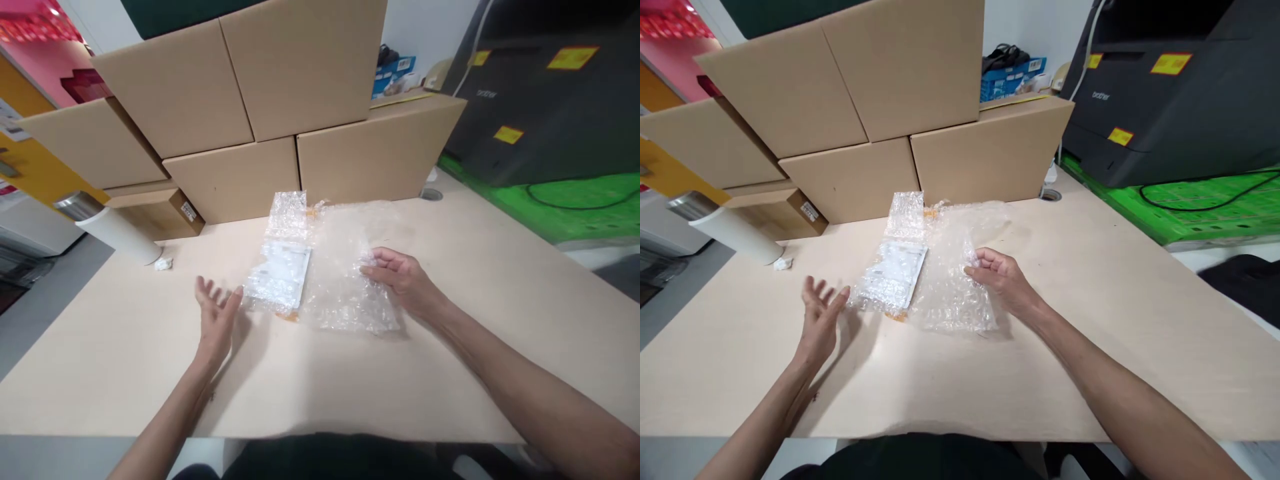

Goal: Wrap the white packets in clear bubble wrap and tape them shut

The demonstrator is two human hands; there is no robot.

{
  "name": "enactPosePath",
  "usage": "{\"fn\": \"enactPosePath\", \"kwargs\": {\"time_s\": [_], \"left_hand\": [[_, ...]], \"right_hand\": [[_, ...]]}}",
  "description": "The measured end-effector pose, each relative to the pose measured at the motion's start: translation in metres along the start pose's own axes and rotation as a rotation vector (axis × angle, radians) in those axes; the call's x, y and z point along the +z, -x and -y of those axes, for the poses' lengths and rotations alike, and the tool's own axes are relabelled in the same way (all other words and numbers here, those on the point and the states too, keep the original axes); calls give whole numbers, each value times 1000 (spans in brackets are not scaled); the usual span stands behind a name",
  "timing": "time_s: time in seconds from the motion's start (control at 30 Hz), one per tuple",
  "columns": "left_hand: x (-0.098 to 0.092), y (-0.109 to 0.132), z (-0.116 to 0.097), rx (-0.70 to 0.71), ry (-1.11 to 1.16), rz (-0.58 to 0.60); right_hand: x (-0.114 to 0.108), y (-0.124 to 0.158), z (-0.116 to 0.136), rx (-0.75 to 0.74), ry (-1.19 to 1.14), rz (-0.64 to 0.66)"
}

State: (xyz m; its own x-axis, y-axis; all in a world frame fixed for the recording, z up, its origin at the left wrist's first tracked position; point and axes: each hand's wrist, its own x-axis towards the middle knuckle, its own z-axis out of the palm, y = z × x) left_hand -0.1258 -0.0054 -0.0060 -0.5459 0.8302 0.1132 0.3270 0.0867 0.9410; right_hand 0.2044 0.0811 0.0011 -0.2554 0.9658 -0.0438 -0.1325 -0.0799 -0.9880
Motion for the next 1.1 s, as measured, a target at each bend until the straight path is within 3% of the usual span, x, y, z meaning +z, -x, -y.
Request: {"fn": "enactPosePath", "kwargs": {"time_s": [0.07,0.13,0.23,0.33,0.47,0.57,0.63,0.77,0.93,1.1], "left_hand": [[-1,6,-4,339,-306,2],[6,8,-11,624,-581,178],[19,3,-15,832,-808,456],[14,-4,-10,835,-724,453],[-17,-7,-8,682,-533,236],[-22,-3,-12,818,-611,345],[-10,0,-13,918,-719,464],[20,-4,-11,967,-904,585],[20,-7,-12,968,-965,577],[19,-1,-12,1021,-949,660]], "right_hand": [[-1,0,0,-4,12,17],[-1,0,0,-10,22,18],[-1,0,3,-10,44,-6],[-3,-1,4,-32,72,-49],[-8,-4,4,-63,59,-93],[-10,-5,3,-60,69,-109],[-9,-5,3,-57,85,-123],[-6,-4,4,-55,100,-144],[-6,-3,5,-55,103,-140],[-7,-4,2,-60,91,-145]]}}
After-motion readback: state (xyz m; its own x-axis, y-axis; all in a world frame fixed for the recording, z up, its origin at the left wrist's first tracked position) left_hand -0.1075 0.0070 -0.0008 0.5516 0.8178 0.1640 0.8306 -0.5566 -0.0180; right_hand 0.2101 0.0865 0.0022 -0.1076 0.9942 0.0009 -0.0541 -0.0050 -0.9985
